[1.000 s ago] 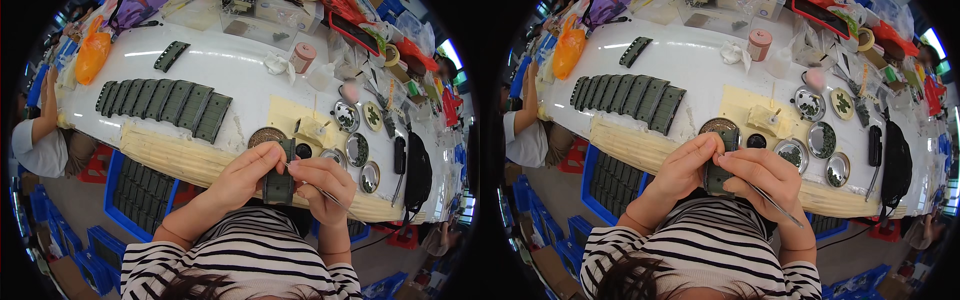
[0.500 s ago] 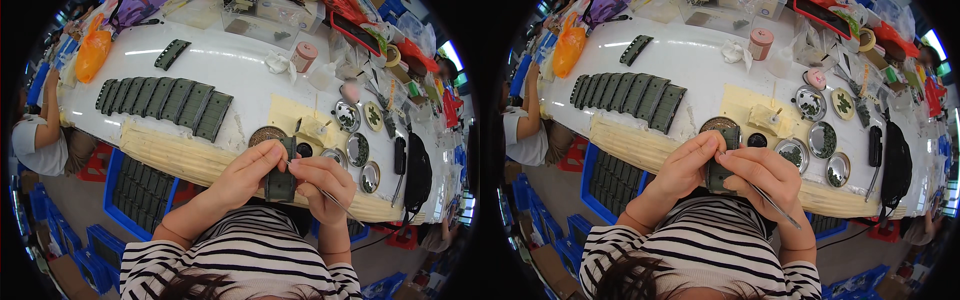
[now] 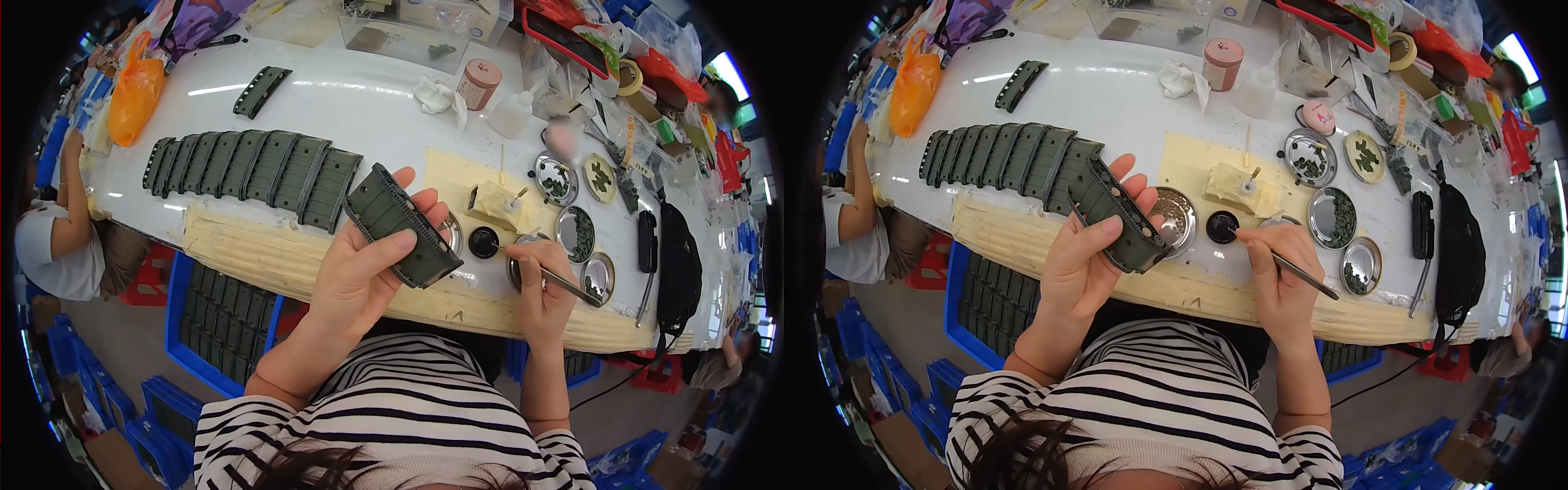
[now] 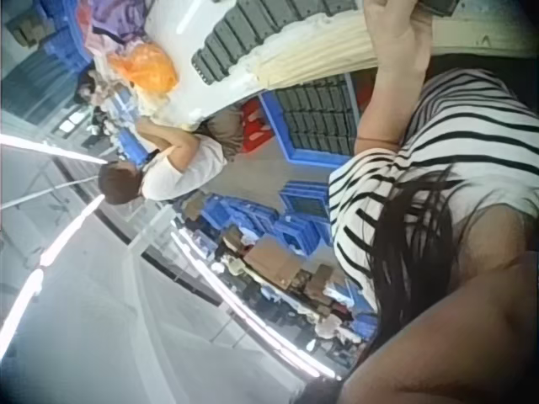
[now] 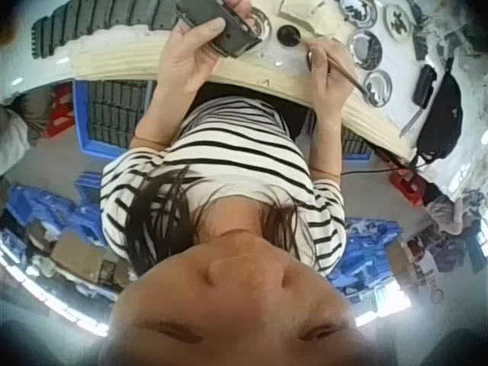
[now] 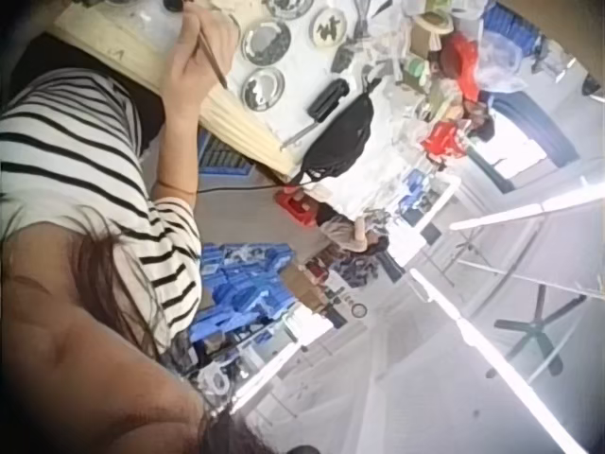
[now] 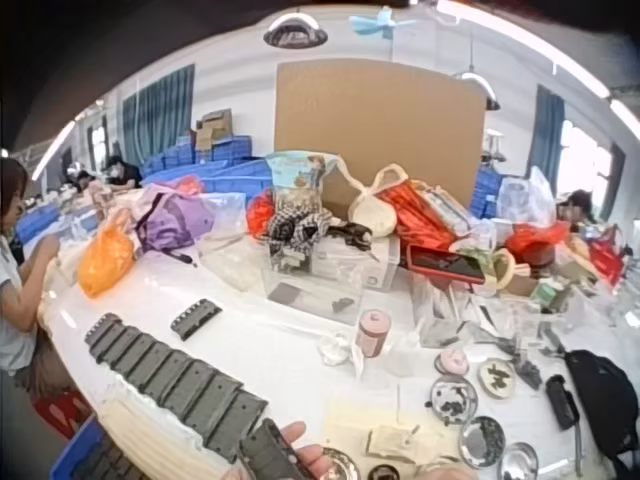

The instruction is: Assembling small green plastic components and metallic pins at a factory workbench.

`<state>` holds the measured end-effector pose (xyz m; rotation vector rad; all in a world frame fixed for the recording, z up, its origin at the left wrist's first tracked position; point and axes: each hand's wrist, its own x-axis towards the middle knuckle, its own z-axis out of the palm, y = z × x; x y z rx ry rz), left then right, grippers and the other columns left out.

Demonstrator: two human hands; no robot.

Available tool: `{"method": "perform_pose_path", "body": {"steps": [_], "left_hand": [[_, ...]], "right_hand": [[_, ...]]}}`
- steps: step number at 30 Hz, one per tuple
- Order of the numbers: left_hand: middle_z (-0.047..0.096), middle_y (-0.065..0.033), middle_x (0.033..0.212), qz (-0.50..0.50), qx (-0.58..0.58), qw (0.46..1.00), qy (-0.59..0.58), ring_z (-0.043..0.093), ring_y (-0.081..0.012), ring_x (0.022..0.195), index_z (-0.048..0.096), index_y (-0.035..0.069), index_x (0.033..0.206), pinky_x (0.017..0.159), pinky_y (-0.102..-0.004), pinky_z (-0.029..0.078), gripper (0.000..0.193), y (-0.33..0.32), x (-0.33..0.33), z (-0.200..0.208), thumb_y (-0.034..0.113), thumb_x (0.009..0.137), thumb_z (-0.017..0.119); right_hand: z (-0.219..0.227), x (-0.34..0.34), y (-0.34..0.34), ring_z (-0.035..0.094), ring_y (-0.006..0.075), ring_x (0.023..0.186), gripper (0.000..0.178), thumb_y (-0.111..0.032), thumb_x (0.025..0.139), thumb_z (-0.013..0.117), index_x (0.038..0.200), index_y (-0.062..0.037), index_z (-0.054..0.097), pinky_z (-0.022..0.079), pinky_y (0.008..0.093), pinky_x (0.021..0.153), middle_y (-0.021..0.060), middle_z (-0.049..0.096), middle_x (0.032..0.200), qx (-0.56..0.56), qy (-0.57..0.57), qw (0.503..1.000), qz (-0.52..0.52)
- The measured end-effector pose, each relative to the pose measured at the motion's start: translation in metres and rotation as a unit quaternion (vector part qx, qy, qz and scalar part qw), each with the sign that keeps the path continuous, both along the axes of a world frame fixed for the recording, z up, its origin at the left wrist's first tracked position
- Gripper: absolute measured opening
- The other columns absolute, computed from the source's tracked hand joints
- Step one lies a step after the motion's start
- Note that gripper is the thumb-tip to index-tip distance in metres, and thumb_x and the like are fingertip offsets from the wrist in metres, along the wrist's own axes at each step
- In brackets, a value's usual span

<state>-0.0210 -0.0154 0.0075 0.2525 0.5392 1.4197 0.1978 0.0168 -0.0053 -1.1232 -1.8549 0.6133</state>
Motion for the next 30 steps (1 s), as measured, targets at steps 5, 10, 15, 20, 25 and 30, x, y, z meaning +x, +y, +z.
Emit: {"method": "perform_pose_path", "body": {"steps": [5, 10, 15, 20, 25, 30], "left_hand": [[0.056, -0.0131, 0.122, -0.008, 0.014, 0.998, -0.057, 0.051, -0.0254, 0.122, 0.042, 0.008, 0.13, 0.102, -0.0409, 0.045, 0.041, 0.0, 0.005, -0.005, -0.002, 0.092, 0.051], [0.058, -0.0131, 0.117, 0.004, 0.006, 1.0, -0.001, 0.055, -0.0215, 0.116, 0.045, 0.008, 0.128, 0.097, -0.0382, 0.049, 0.036, -0.005, 0.007, -0.011, 0.002, 0.093, 0.053], [0.059, -0.0126, 0.116, -0.005, -0.033, 0.999, 0.002, 0.058, -0.0188, 0.11, 0.043, 0.009, 0.131, 0.091, -0.0359, 0.052, 0.04, -0.005, 0.008, -0.005, 0.004, 0.093, 0.054], [0.058, -0.0143, 0.121, -0.002, -0.052, 0.998, 0.034, 0.06, -0.0227, 0.109, 0.037, 0.007, 0.138, 0.089, -0.038, 0.053, 0.044, -0.006, 0.007, -0.004, 0.011, 0.096, 0.047], [0.058, -0.0141, 0.121, -0.006, -0.058, 0.997, 0.051, 0.061, -0.0225, 0.108, 0.038, 0.002, 0.135, 0.089, -0.0353, 0.053, 0.042, -0.004, 0.008, 0.0, 0.012, 0.095, 0.046], [0.058, -0.0126, 0.12, -0.023, -0.066, 0.995, 0.07, 0.061, -0.0204, 0.106, 0.04, 0.003, 0.134, 0.089, -0.0337, 0.053, 0.042, -0.003, 0.013, 0.003, 0.013, 0.095, 0.049]], "right_hand": [[-0.008, -0.005, 0.004, 0.057, 0.0253, 0.082, 0.01, -0.009, 0.087, 0.063, 0.088, -0.001, 0.068, 0.045, 0.0338, 0.076, 0.0087, 0.064, 0.08, 0.024, -0.019, 1.0, 0.003], [-0.01, -0.006, 0.005, 0.057, 0.0256, 0.082, 0.008, -0.008, 0.086, 0.064, 0.088, -0.0017, 0.068, 0.045, 0.0341, 0.076, 0.0088, 0.064, 0.08, 0.017, -0.018, 1.0, 0.0], [-0.01, -0.006, 0.004, 0.057, 0.0255, 0.082, 0.008, -0.008, 0.086, 0.064, 0.088, -0.0016, 0.068, 0.045, 0.0339, 0.076, 0.0088, 0.064, 0.08, 0.013, -0.022, 1.0, 0.0], [-0.006, -0.003, 0.003, 0.057, 0.0252, 0.081, 0.009, -0.009, 0.086, 0.063, 0.087, -0.0012, 0.069, 0.045, 0.0344, 0.076, 0.0085, 0.066, 0.082, 0.046, 0.0, 0.999, 0.001], [0.02, -0.003, -0.014, 0.06, 0.0263, 0.079, 0.016, -0.014, 0.082, 0.064, 0.089, -0.0003, 0.069, 0.048, 0.0359, 0.075, 0.0114, 0.068, 0.088, 0.104, 0.059, 0.988, 0.093], [0.025, -0.02, -0.018, 0.067, 0.0302, 0.092, 0.016, -0.007, 0.082, 0.063, 0.095, 0.0015, 0.068, 0.054, 0.0346, 0.076, 0.0143, 0.067, 0.093, 0.064, 0.119, 0.971, 0.199]]}}
